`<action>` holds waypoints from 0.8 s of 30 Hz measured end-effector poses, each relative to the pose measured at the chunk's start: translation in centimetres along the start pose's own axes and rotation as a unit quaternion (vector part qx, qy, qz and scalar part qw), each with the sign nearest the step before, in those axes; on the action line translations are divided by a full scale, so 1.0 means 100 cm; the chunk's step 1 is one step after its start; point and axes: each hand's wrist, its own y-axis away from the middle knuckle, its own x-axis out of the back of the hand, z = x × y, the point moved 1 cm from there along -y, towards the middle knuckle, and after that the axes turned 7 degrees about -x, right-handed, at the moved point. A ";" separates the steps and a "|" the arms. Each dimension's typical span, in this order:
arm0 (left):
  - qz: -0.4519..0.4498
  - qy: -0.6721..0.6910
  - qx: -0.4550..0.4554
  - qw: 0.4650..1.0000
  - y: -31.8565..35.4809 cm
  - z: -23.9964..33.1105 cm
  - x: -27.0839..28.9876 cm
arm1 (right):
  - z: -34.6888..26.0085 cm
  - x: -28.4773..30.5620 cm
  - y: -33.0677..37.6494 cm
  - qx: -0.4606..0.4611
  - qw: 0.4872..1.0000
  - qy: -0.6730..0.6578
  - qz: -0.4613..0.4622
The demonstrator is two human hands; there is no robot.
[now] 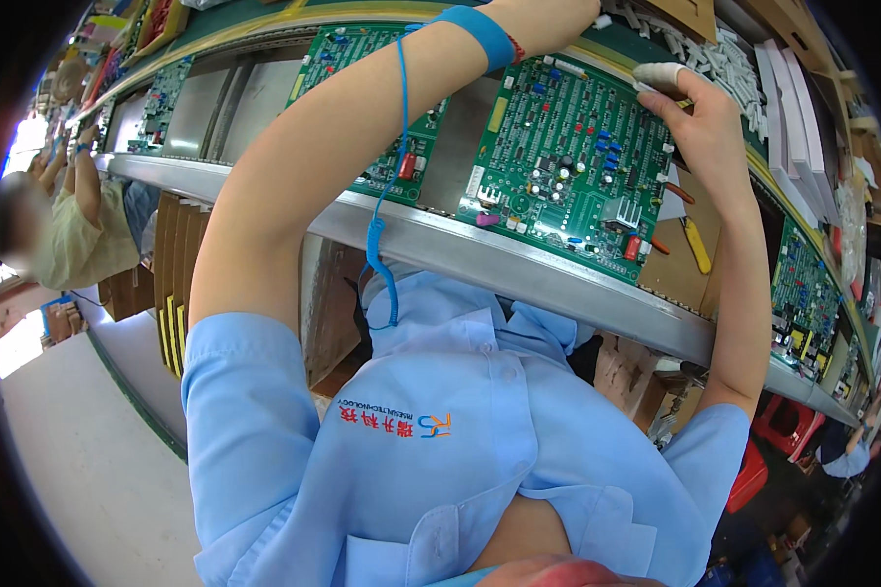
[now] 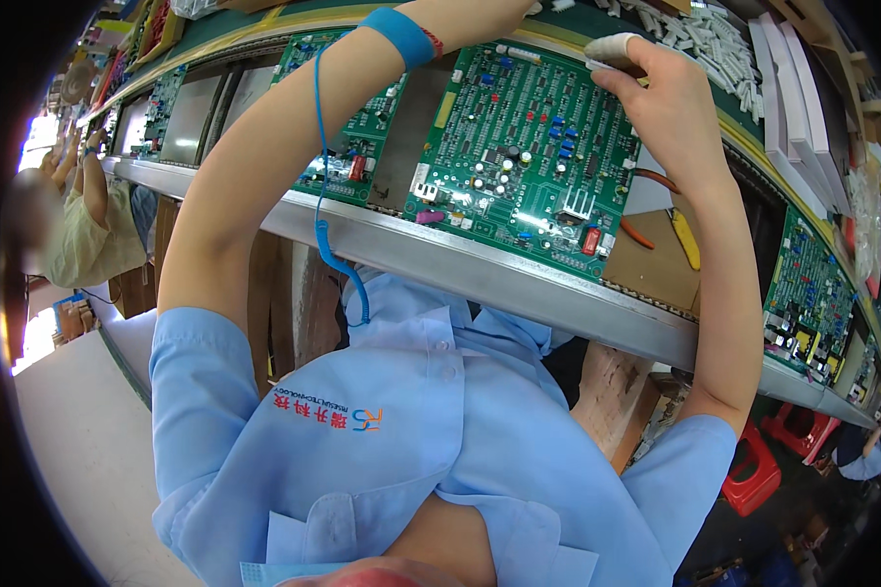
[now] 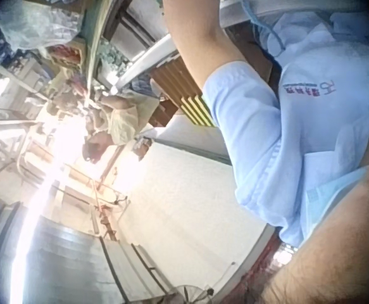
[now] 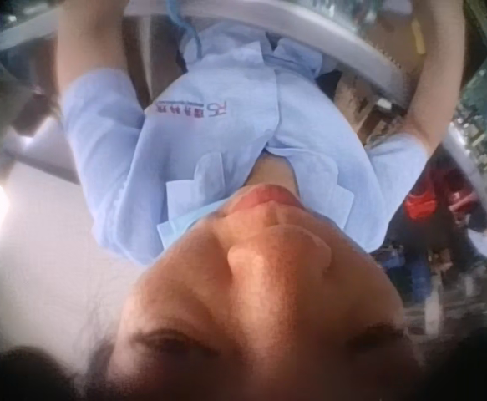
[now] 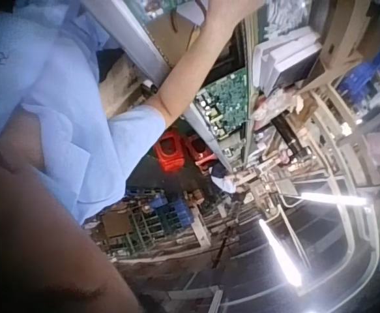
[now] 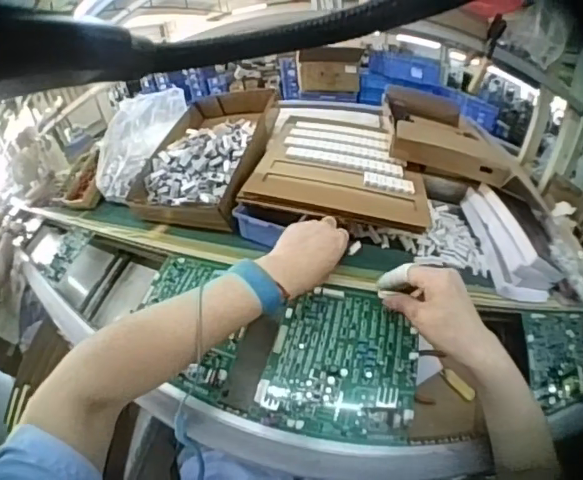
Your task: Insert electronic components into a printed circuit board on an assembly line.
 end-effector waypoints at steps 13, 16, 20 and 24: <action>0.104 0.228 0.257 0.933 0.151 -0.025 0.146 | -0.047 -0.027 -0.017 0.060 0.998 -0.013 0.008; 0.076 0.300 0.362 0.879 0.203 -0.039 0.142 | -0.068 -0.060 -0.046 0.146 0.989 -0.010 -0.004; 0.069 0.326 0.410 0.849 0.258 -0.049 0.118 | -0.107 -0.110 -0.091 0.230 0.970 0.079 -0.015; 0.044 0.271 0.446 0.852 0.286 -0.047 0.111 | -0.144 -0.157 -0.129 0.250 0.959 0.130 -0.022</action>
